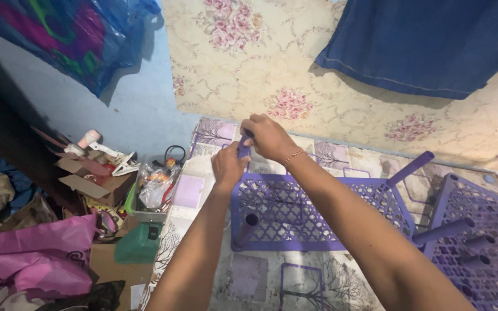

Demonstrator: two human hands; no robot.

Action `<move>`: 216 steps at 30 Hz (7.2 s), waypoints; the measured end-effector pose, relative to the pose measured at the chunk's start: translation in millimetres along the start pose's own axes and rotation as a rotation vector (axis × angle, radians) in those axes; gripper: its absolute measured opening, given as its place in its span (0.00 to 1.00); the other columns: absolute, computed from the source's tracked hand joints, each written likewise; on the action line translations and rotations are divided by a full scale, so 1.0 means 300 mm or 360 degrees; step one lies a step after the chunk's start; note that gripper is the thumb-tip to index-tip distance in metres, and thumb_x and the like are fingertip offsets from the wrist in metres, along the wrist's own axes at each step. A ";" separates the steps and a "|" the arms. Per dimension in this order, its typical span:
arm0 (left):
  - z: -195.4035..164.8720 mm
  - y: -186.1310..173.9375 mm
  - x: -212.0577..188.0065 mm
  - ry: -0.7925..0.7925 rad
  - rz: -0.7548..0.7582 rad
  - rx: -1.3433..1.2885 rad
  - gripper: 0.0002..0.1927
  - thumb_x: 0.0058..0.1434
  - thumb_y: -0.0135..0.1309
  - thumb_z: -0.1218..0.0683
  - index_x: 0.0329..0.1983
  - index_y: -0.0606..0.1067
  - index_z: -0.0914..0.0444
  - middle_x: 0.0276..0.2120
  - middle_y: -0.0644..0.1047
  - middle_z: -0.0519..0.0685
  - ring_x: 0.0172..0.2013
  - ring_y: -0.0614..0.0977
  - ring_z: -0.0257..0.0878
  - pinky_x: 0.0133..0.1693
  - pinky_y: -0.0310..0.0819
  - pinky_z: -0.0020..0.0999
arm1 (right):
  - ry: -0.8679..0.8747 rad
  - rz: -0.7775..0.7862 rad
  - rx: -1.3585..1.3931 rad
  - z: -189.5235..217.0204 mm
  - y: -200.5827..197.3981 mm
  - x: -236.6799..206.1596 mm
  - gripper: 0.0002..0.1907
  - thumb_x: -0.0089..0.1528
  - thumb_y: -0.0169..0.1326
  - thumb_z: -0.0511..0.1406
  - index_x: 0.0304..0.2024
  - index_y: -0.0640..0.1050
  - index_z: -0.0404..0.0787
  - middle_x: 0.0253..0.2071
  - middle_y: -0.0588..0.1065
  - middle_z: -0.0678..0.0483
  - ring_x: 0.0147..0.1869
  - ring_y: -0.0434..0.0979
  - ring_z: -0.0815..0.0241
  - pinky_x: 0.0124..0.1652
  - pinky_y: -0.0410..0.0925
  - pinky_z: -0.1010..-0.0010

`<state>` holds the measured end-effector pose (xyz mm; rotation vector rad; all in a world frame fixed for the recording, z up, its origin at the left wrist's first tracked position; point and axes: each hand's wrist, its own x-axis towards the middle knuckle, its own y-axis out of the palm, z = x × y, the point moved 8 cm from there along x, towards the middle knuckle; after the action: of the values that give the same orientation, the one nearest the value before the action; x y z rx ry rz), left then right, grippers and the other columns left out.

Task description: The person takes apart a purple plastic multi-tier rack on a bed, separating the perforated side panels from the connecting tubes, then begins reassembling it by fitting the panels and tubes back together by hand. The clip ends while the rack is still being rebuilt.

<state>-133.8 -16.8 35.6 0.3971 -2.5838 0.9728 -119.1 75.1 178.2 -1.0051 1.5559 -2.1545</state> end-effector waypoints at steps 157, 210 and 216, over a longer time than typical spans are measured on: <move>-1.075 1.868 -0.565 0.0263 0.1316 0.0773 0.41 0.63 0.52 0.42 0.77 0.52 0.51 0.78 0.46 0.45 0.76 0.49 0.43 0.68 0.49 0.63 | 0.1008 -0.1015 0.1278 -1.977 -0.202 -1.402 0.11 0.65 0.56 0.39 0.43 0.72 0.38 0.34 0.76 0.53 0.38 0.75 0.63 0.40 0.68 0.69; -1.083 1.864 -0.602 0.0273 0.1232 0.0697 0.39 0.64 0.47 0.45 0.77 0.50 0.50 0.78 0.42 0.45 0.76 0.46 0.43 0.69 0.41 0.65 | 0.1397 -0.0598 0.0438 -2.145 -0.228 -1.777 0.23 0.56 0.67 0.48 0.42 0.81 0.37 0.31 0.79 0.43 0.34 0.80 0.49 0.36 0.72 0.57; -1.079 1.828 -0.661 0.0339 0.0997 0.0466 0.36 0.63 0.48 0.49 0.75 0.57 0.54 0.78 0.49 0.49 0.75 0.52 0.46 0.69 0.45 0.63 | 0.1548 -0.0410 0.0116 -2.099 -0.125 -1.938 0.30 0.47 0.70 0.48 0.46 0.81 0.39 0.38 0.81 0.39 0.46 0.83 0.42 0.49 0.74 0.56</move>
<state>-89.3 626.1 -135.9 -0.4611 -2.4023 1.5083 -132.4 884.8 -104.6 -0.0664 1.7179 -3.1033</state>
